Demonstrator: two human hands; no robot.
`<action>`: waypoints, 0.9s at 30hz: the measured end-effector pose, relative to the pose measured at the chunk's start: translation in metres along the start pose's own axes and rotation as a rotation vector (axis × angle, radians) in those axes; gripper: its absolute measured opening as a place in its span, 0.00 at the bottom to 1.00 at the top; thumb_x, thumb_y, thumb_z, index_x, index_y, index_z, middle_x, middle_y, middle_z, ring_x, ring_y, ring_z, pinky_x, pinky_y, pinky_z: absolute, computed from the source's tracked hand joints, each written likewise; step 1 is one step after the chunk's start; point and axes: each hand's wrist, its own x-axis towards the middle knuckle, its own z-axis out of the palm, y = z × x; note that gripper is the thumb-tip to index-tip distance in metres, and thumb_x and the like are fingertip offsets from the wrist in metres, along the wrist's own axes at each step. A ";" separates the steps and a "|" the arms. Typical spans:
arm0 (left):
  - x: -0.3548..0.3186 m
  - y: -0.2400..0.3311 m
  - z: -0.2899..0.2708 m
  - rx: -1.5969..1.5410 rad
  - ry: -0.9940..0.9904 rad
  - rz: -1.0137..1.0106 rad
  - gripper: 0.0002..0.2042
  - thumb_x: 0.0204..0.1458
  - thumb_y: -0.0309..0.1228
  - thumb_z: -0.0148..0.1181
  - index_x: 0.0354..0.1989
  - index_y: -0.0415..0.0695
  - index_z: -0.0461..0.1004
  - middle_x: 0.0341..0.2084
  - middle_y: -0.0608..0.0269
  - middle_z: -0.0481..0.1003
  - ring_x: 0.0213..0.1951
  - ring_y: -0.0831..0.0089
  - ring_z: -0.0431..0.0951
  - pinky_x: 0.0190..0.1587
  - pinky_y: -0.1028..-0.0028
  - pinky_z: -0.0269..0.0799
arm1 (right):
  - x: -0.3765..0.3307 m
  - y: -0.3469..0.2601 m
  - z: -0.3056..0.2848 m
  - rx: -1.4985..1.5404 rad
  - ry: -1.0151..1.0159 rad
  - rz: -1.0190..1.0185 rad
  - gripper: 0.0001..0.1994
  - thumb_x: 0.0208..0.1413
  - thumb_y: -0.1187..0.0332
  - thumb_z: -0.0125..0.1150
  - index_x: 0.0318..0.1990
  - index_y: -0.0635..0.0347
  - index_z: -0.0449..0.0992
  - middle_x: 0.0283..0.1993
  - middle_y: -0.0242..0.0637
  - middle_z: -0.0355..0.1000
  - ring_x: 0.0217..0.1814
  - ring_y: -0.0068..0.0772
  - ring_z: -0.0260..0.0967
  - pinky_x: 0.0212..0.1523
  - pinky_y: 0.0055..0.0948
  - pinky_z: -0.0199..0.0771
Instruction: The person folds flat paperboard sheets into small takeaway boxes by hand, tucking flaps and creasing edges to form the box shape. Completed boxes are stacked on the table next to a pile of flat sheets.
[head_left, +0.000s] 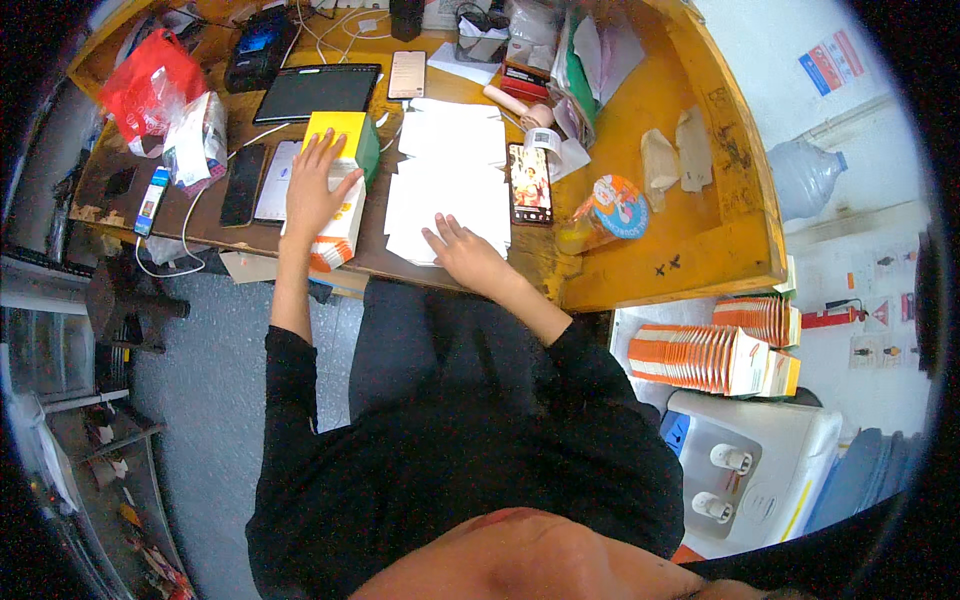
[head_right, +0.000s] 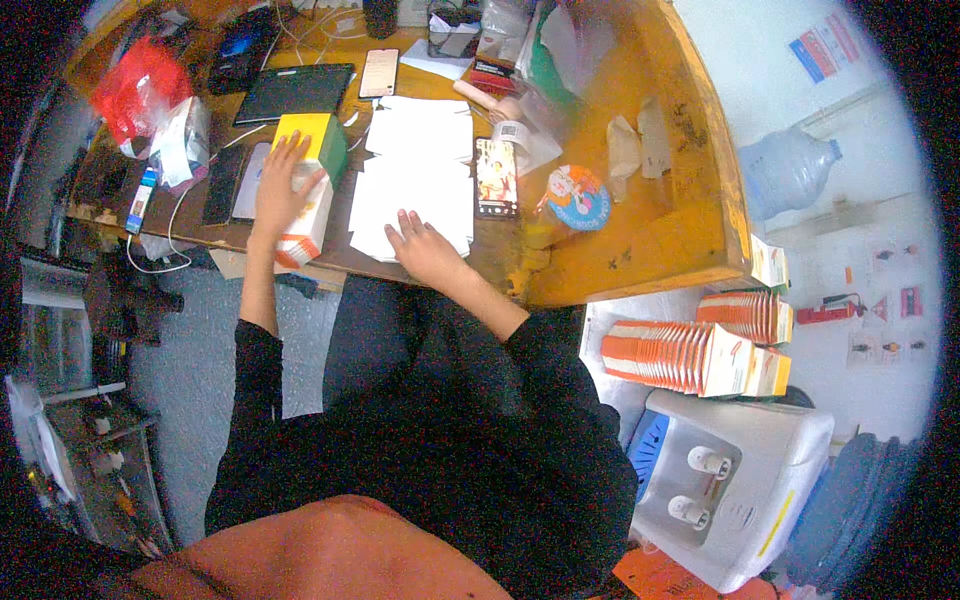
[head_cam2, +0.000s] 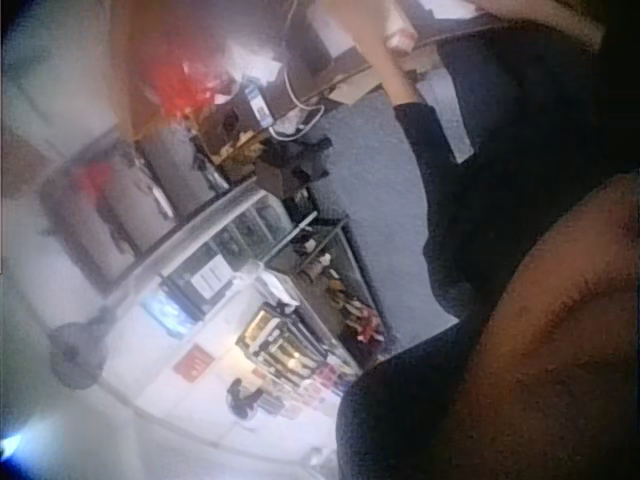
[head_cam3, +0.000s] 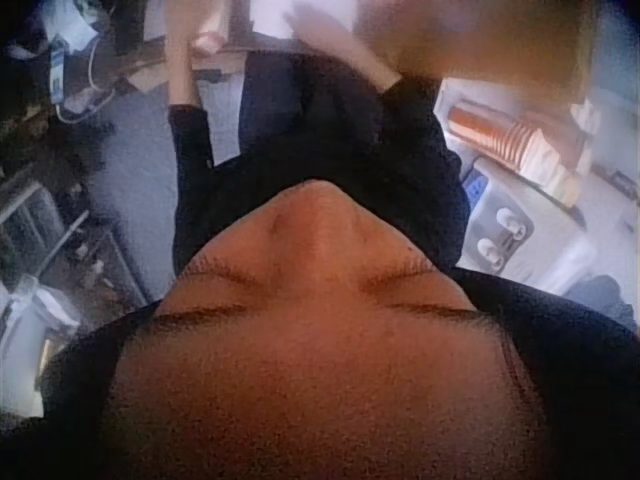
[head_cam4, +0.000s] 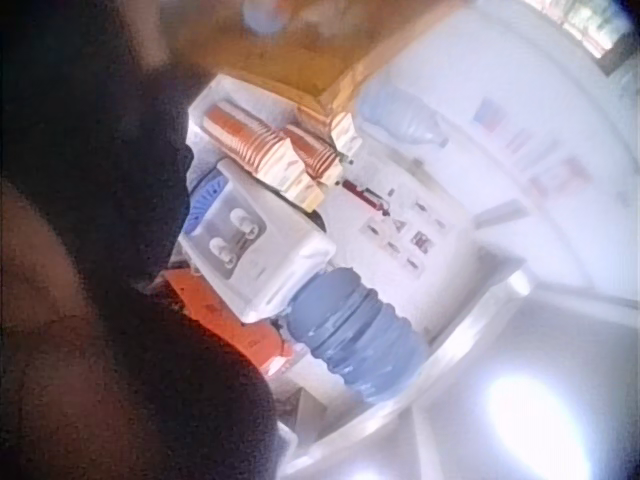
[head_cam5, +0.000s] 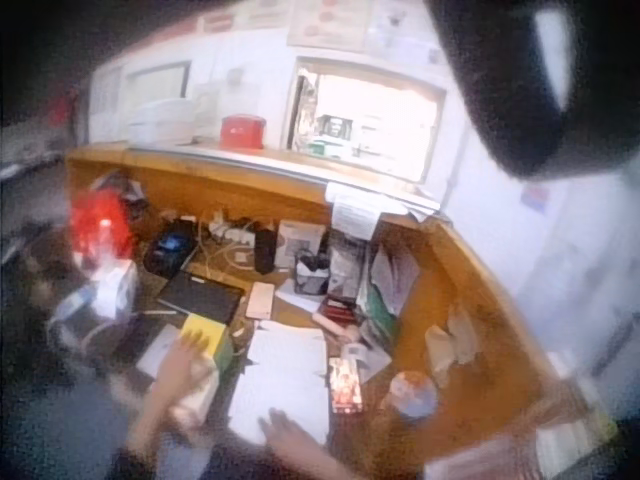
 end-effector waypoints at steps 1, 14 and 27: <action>0.003 -0.001 -0.006 -0.027 -0.071 -0.017 0.32 0.56 0.52 0.57 0.66 0.50 0.64 0.69 0.57 0.58 0.71 0.55 0.53 0.70 0.50 0.47 | 0.000 0.001 0.000 0.015 0.004 -0.011 0.21 0.59 0.70 0.48 0.60 0.68 0.66 0.62 0.68 0.62 0.63 0.63 0.65 0.55 0.47 0.75; 0.036 0.026 -0.071 -0.154 -0.222 -0.132 0.23 0.61 0.44 0.53 0.60 0.44 0.71 0.59 0.49 0.70 0.62 0.50 0.67 0.65 0.61 0.60 | 0.001 -0.005 -0.015 -0.116 -0.028 -0.055 0.18 0.56 0.73 0.50 0.52 0.72 0.68 0.55 0.60 0.71 0.54 0.49 0.75 0.40 0.35 0.83; -0.048 -0.054 -0.105 -0.491 0.613 -0.494 0.10 0.61 0.30 0.54 0.46 0.41 0.78 0.42 0.54 0.81 0.46 0.66 0.81 0.50 0.70 0.72 | -0.008 -0.010 -0.007 0.044 0.161 0.070 0.12 0.56 0.76 0.50 0.47 0.62 0.71 0.52 0.50 0.75 0.48 0.42 0.79 0.37 0.37 0.83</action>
